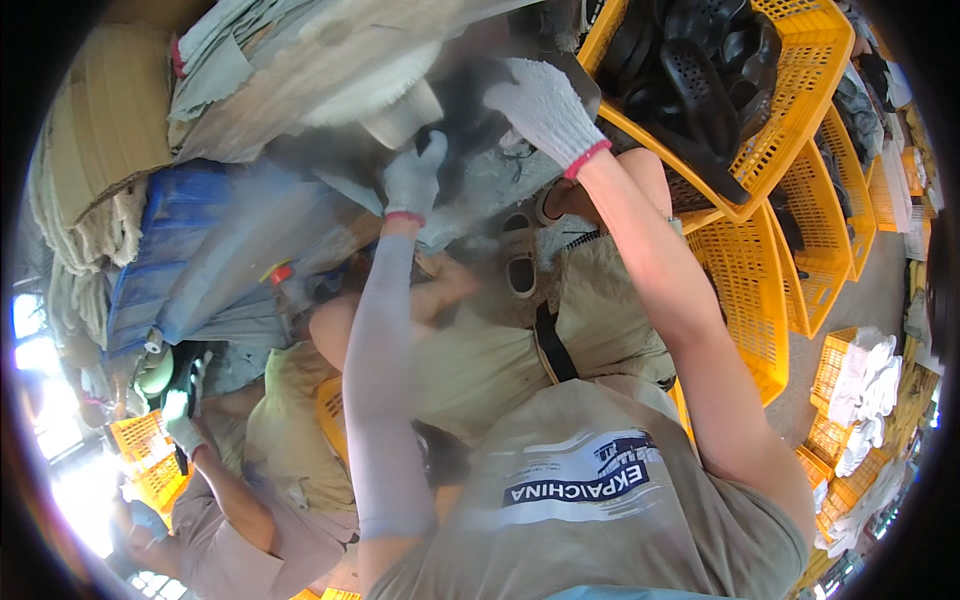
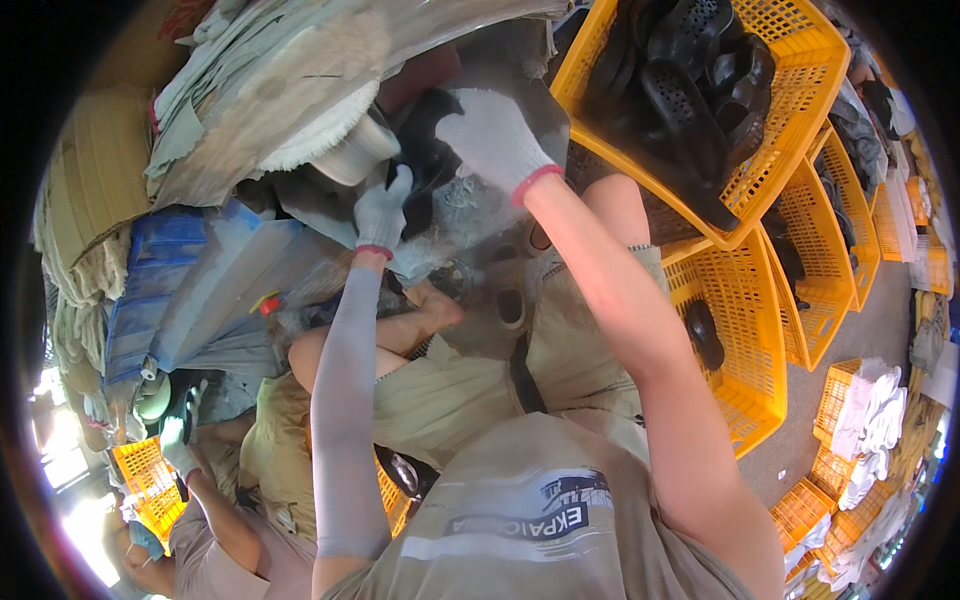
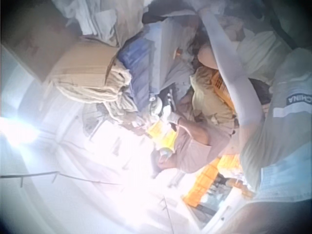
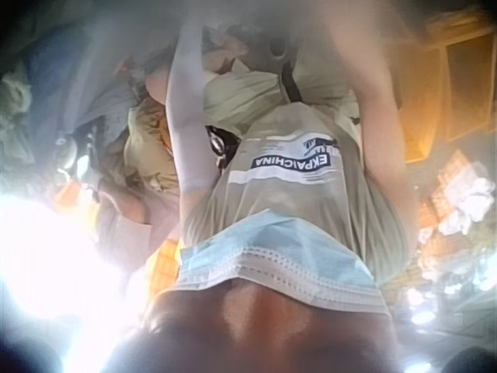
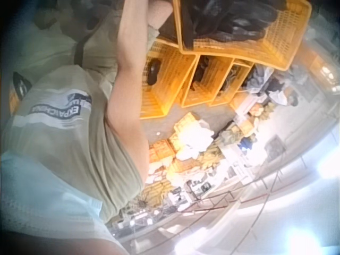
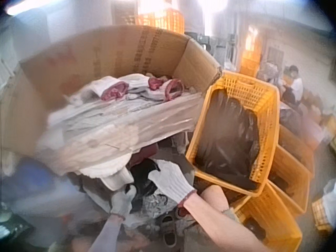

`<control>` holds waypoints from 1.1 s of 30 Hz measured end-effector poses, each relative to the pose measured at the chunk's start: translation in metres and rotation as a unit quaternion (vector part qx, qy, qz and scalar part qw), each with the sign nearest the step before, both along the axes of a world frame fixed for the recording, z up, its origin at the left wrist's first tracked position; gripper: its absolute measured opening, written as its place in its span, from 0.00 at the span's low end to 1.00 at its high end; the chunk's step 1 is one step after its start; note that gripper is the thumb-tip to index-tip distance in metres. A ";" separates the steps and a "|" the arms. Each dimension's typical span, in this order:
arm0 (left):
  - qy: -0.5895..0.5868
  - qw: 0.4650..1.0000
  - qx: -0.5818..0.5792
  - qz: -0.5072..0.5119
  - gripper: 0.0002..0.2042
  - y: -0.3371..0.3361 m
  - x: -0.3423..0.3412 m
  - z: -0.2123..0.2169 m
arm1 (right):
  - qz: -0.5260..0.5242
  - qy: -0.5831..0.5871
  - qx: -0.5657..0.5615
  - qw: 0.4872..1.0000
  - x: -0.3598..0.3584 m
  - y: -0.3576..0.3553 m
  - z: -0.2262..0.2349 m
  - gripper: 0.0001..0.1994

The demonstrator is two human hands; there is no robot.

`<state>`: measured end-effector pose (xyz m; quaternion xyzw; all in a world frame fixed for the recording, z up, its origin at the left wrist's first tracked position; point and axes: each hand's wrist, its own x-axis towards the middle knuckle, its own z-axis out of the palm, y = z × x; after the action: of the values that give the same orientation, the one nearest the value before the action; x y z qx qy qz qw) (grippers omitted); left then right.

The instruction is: The person sits on the floor and repeatedly picks black shoes from a large pile of mixed items, then places them into a yellow plastic crate. The person handles the shoes one at a time, turning them over and arranging them in the crate.

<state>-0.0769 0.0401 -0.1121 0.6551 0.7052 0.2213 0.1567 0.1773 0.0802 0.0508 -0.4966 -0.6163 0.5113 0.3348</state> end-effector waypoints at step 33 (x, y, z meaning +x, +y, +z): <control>-0.495 0.827 0.035 0.265 0.24 0.005 0.042 0.017 | 0.060 -0.207 0.252 0.943 -0.074 -0.120 0.050 0.19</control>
<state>-0.0351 0.0448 -0.0956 0.2506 0.6713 0.5734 0.3972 0.1035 -0.0403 0.1009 -0.4535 -0.8093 0.2441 0.2826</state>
